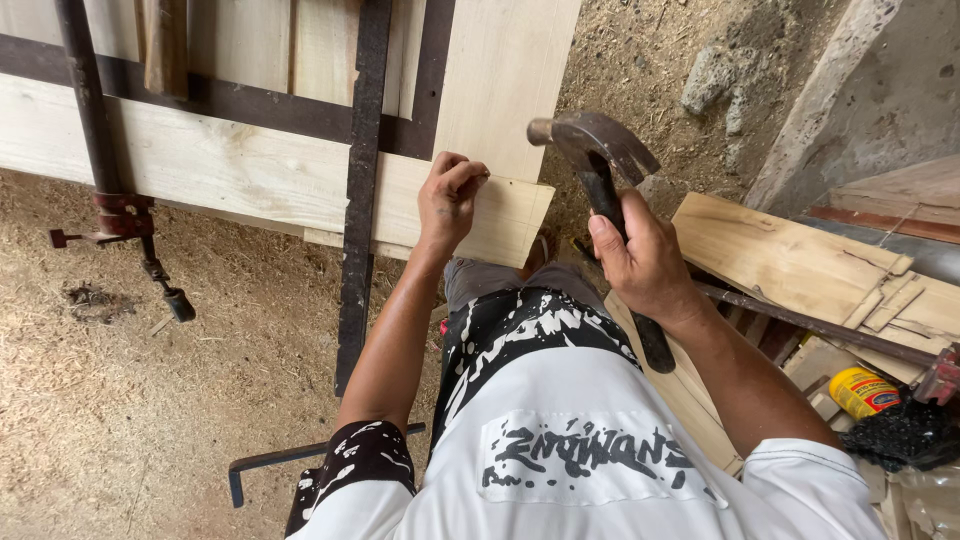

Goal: The person repeatedly picks up nails from a wooden organizer and hammers them into a wooden frame clamped to a workbench. The person secures multiple nails along the edges of the frame using a claw hammer.

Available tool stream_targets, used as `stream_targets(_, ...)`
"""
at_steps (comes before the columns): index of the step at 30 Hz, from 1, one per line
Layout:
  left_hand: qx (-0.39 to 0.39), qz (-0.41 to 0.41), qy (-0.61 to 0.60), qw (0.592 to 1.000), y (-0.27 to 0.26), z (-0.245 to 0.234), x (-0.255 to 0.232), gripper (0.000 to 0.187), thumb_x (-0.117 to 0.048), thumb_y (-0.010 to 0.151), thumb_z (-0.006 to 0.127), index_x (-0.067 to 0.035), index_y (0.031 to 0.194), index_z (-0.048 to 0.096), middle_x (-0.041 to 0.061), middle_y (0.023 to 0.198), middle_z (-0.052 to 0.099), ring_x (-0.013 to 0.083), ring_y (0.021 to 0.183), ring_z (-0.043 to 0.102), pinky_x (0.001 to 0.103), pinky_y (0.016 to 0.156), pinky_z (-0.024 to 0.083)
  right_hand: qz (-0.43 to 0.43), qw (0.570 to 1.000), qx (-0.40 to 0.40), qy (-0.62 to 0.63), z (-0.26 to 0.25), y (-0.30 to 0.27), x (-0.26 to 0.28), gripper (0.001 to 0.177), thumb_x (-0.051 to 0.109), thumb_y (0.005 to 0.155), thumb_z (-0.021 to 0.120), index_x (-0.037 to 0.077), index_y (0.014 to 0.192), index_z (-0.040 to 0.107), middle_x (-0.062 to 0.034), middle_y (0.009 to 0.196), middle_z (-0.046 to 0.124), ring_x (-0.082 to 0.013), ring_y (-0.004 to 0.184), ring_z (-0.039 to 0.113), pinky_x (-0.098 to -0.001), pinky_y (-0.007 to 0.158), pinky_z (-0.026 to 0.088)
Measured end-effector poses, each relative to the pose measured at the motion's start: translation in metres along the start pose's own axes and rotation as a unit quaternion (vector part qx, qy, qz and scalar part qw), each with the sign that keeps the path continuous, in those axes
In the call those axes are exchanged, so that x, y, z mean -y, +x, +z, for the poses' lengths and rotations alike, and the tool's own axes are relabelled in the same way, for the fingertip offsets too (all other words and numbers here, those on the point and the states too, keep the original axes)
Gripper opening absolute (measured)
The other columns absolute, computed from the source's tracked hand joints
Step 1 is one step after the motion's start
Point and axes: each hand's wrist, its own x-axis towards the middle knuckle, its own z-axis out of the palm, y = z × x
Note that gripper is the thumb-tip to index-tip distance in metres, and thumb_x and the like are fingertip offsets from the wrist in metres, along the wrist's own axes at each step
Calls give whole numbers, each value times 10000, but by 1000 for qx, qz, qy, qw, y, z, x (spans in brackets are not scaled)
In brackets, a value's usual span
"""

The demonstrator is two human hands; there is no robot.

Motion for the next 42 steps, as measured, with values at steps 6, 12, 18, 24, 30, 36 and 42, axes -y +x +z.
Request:
stream_targets(6,-12,15,36,999,1,0,-3,66,-51,910,761,-99,955,763,33,935,677,164,802,704,298,655,559,-37,999,20,-20,24,17,-5,172,188,1091,473,22,1135,490,-41,652,534,-128,471,530,-312,413,455)
stream_targets(12,-6,7,48,999,2,-3,-8,106,-29,915,731,-110,976,764,27,948,691,179,749,713,310,631,540,36,992,86,-86,56,33,-32,192,215,1092,503,24,1076,509,-2,611,541,-92,478,539,-298,404,457)
stream_targets(18,-20,9,34,999,2,-4,-13,117,-8,890,747,-104,958,749,38,937,685,195,760,712,317,655,543,0,999,0,-43,31,29,-12,183,209,1138,467,37,1083,495,-29,652,526,-147,459,514,-336,425,424)
stream_targets(24,-27,1,17,999,2,-1,-12,133,1,889,727,-73,998,747,55,945,684,200,758,715,318,656,551,39,994,61,-85,50,38,-21,245,238,1068,481,12,1160,500,-18,588,535,-128,428,514,-317,355,425)
stream_targets(30,-18,5,63,998,1,0,-8,123,24,889,707,-80,928,761,47,943,697,211,789,718,328,671,550,46,997,51,-33,44,30,-24,225,256,1110,448,50,1055,519,-18,641,532,-136,428,505,-308,378,444)
stream_targets(36,-33,15,58,998,3,1,-8,111,16,888,707,-78,923,754,41,938,703,211,825,725,329,692,558,-44,998,-17,-45,59,35,-34,228,247,1115,456,21,1107,484,-26,712,519,-120,505,514,-271,395,460)
stream_targets(42,-10,28,21,999,5,-6,-12,87,18,896,716,-67,914,721,67,934,691,225,804,706,335,688,565,99,991,66,-65,45,40,-13,227,269,1094,458,59,1023,509,7,631,512,-140,436,483,-315,351,432)
